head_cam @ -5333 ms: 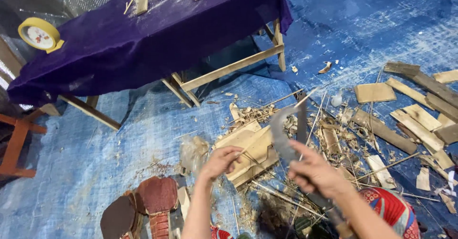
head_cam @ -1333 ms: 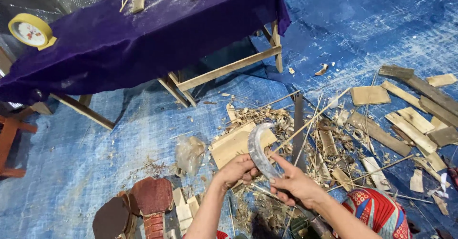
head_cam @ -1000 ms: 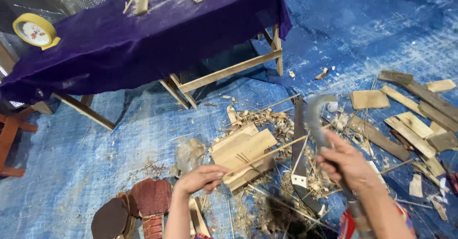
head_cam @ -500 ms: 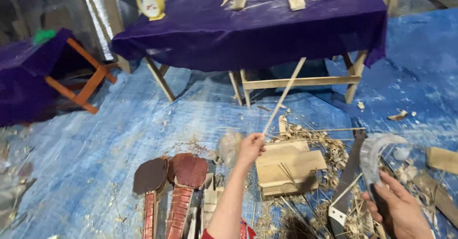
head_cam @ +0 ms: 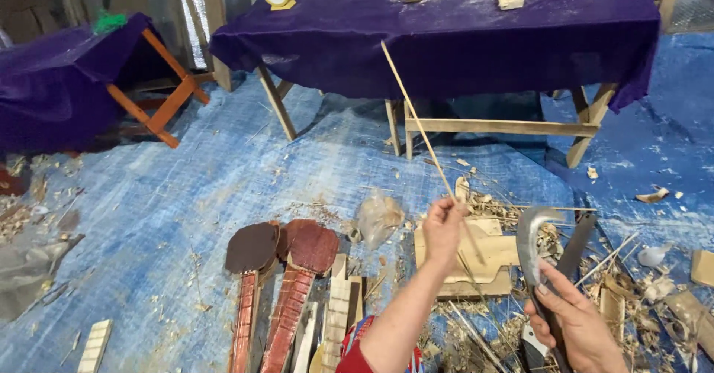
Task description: Shaping a thin wooden rod using a curved blade and a knife for instrument repair
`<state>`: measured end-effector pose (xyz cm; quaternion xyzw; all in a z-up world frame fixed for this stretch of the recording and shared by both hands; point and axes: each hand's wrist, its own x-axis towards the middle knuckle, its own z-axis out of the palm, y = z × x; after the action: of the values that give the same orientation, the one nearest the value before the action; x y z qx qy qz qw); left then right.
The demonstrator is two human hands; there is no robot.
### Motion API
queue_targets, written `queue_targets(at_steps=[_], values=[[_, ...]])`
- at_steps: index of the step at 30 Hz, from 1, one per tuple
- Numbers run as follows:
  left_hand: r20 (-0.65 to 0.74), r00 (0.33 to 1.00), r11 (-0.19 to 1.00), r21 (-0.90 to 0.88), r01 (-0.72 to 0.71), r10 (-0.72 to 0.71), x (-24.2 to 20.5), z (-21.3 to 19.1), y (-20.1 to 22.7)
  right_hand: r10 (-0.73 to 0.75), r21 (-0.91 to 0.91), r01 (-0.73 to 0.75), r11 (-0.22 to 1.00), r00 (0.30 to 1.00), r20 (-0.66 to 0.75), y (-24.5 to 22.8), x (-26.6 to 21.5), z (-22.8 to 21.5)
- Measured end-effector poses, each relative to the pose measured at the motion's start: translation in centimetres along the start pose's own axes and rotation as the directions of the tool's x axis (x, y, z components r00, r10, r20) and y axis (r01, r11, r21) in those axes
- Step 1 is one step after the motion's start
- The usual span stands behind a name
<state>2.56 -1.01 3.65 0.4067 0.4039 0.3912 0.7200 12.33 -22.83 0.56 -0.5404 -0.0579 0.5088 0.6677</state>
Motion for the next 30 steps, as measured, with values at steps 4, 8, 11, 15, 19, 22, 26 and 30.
queue_targets(at_steps=[4,8,11,15,19,22,26,30], values=[[0.087,0.995,0.996,0.069,-0.054,0.048,-2.6,1.4,-3.1,-0.019,0.042,0.014,0.999,0.991,0.129,1.4,0.6,-0.2],[0.15,0.988,0.998,-0.036,0.049,-0.043,-4.6,2.5,-5.1,-0.05,0.124,0.022,0.992,0.973,0.227,2.2,1.3,-0.1],[0.151,0.985,0.994,-0.064,0.092,-0.082,-5.4,2.5,-4.9,-0.059,0.151,0.02,0.988,0.964,0.26,1.8,1.6,-0.2],[0.127,0.974,0.982,0.045,0.182,-0.186,-6.0,1.8,-3.6,-0.115,0.161,0.064,0.985,0.935,0.335,1.8,2.0,0.0],[0.2,0.969,0.989,0.003,0.147,-0.145,-5.1,0.5,-4.0,-0.143,0.186,0.075,0.98,0.908,0.393,-0.2,0.3,0.8],[0.233,0.971,0.989,-0.147,-0.022,0.057,-4.6,-0.7,-4.0,-0.139,0.252,0.061,0.966,0.942,0.305,-0.5,0.6,-0.5],[0.232,0.968,0.994,-0.076,-0.081,0.096,-5.6,-2.2,-4.3,-0.145,0.224,0.073,0.972,0.935,0.325,-0.7,-0.5,0.5],[0.22,0.968,0.992,-0.052,-0.112,0.121,-7.1,-1.6,-4.1,-0.137,0.112,0.106,0.988,0.938,0.32,-1.8,-3.0,3.1]])
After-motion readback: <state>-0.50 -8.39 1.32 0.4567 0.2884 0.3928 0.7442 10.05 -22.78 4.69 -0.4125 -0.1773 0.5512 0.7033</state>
